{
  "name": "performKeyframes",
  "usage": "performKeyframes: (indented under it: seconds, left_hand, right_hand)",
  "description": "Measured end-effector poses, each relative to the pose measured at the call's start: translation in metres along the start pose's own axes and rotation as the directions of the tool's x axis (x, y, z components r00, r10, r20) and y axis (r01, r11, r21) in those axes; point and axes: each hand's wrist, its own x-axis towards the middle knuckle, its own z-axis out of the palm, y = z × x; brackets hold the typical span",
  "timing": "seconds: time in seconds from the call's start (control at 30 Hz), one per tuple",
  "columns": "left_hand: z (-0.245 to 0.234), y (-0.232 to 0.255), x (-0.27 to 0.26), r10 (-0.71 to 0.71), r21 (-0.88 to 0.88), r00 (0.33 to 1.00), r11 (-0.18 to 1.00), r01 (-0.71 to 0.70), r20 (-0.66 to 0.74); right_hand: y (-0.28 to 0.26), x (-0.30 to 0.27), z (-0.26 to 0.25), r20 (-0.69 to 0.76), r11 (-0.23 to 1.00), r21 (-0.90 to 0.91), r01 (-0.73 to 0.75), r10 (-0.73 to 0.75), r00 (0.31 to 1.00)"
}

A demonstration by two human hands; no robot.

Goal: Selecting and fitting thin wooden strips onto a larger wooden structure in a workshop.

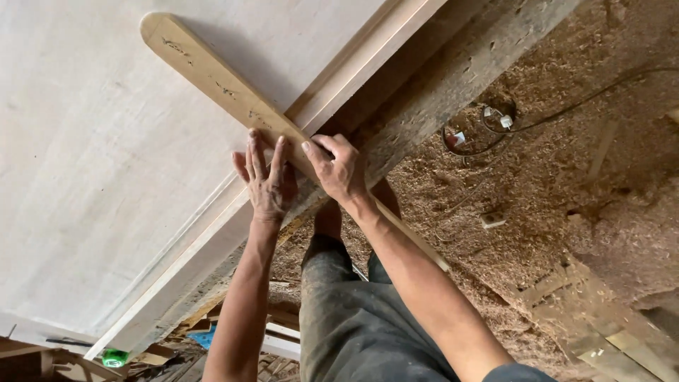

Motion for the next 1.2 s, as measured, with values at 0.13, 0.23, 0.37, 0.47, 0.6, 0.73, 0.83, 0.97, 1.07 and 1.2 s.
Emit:
performKeyframes:
  seconds: [0.13, 0.23, 0.37, 0.47, 0.6, 0.73, 0.83, 0.97, 1.07, 1.2]
  left_hand:
    - [0.004, -0.004, -0.002, 0.019, 0.032, 1.0, 0.999, -0.019, -0.002]
    - [0.004, -0.003, -0.002, 0.023, 0.039, 1.0, 0.999, -0.023, 0.0]
    - [0.003, -0.002, -0.001, 0.024, 0.022, 1.0, 0.999, -0.024, -0.014]
    - [0.006, -0.004, -0.003, 0.022, 0.025, 1.0, 0.999, -0.022, -0.019]
    - [0.005, -0.002, -0.003, 0.009, 0.01, 1.0, 1.0, -0.009, -0.014]
    - [0.004, -0.002, -0.002, 0.016, -0.003, 1.0, 1.0, -0.016, -0.015]
    - [0.005, -0.003, -0.001, 0.017, -0.013, 0.999, 1.0, -0.018, -0.032]
    - [0.003, 0.0, 0.0, 0.012, -0.01, 0.999, 1.0, -0.012, -0.04]
    - [0.005, -0.002, -0.002, 0.002, -0.029, 1.0, 1.0, -0.003, -0.023]
    - [0.004, -0.001, -0.002, -0.023, 0.016, 1.0, 1.0, 0.023, -0.003]
  right_hand:
    - [0.007, 0.001, 0.002, 0.003, 0.999, 0.01, 0.035, -0.035, 0.999]
    - [0.006, 0.002, 0.002, 0.017, 0.999, 0.006, 0.042, -0.042, 0.999]
    - [0.004, 0.004, 0.0, 0.012, 0.998, -0.014, 0.066, -0.066, 0.998]
    - [0.002, 0.003, 0.002, 0.002, 0.998, -0.013, 0.062, -0.062, 0.998]
    - [0.008, 0.003, 0.007, -0.028, 0.991, -0.067, 0.113, -0.115, 0.993]
    - [0.003, 0.0, 0.005, -0.012, 0.996, -0.055, 0.065, -0.066, 0.998]
    - [-0.003, -0.001, 0.002, -0.012, 0.996, -0.052, 0.068, -0.069, 0.998]
    - [-0.003, -0.003, 0.003, -0.006, 0.998, -0.043, 0.036, -0.036, 0.999]
    - [0.011, -0.001, 0.008, -0.007, 1.0, -0.023, 0.014, -0.014, 1.0]
    - [0.011, -0.003, 0.006, 0.025, 1.0, -0.023, 0.005, -0.005, 1.0]
